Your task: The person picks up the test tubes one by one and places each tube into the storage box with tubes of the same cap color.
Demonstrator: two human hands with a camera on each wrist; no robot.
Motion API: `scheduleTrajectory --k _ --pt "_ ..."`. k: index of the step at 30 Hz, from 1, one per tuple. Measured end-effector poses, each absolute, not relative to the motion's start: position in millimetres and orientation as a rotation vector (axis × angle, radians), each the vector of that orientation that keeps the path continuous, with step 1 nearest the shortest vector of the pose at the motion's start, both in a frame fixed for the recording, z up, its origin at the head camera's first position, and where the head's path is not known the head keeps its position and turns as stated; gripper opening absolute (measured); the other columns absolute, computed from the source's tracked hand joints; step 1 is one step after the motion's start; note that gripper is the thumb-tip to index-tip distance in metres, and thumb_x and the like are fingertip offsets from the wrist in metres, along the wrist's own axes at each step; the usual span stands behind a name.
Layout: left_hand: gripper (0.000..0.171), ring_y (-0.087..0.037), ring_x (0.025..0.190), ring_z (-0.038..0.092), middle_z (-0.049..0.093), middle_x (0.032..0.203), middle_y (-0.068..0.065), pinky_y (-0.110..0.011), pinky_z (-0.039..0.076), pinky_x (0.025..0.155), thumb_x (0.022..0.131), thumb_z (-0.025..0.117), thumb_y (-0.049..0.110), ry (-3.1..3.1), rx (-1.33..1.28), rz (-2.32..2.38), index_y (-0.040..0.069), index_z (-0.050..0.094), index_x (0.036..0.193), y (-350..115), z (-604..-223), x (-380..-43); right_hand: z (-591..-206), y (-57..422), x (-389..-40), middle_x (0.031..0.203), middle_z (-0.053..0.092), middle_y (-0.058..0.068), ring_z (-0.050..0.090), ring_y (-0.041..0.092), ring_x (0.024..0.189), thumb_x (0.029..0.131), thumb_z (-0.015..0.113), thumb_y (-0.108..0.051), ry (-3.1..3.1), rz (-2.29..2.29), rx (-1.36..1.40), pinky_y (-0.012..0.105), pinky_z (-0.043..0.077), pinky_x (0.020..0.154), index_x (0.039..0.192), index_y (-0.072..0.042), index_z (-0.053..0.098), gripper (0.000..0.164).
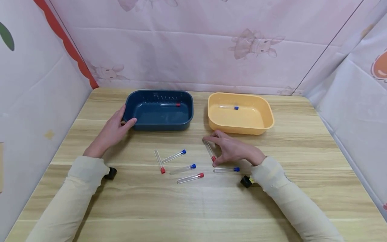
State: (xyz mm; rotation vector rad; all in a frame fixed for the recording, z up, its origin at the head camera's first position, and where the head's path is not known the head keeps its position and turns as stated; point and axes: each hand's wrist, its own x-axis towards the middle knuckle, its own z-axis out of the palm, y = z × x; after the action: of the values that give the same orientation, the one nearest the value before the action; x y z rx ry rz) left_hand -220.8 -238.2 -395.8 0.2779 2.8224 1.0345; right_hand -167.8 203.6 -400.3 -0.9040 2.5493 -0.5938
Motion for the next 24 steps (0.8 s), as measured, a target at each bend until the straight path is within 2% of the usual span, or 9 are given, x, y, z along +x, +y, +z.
scheduleTrajectory --k 7,24 --pt "0.089 -0.048 0.152 0.019 0.006 0.17 -0.025 -0.065 0.029 0.116 0.108 0.047 0.051 2.826 0.282 1.04 0.007 -0.005 0.165 -237.7 -395.3 -219.6 -398.5 201.6 -168.9 0.127 0.044 0.008 0.045 0.022 0.108 0.077 0.093 -0.037 2.536 -0.587 -0.901 0.034 0.045 0.087 0.157 -0.013 0.045 0.097" --pt "0.089 -0.049 0.15 0.024 0.01 0.169 -0.026 -0.066 0.029 0.116 0.107 0.048 0.051 2.824 0.284 1.053 0.01 -0.004 0.166 -237.7 -394.4 -217.8 -399.9 199.8 -171.3 0.123 0.045 0.006 0.046 0.021 0.105 0.077 0.093 -0.039 2.549 -0.564 -0.872 0.033 0.045 0.086 0.152 -0.011 0.051 0.091"
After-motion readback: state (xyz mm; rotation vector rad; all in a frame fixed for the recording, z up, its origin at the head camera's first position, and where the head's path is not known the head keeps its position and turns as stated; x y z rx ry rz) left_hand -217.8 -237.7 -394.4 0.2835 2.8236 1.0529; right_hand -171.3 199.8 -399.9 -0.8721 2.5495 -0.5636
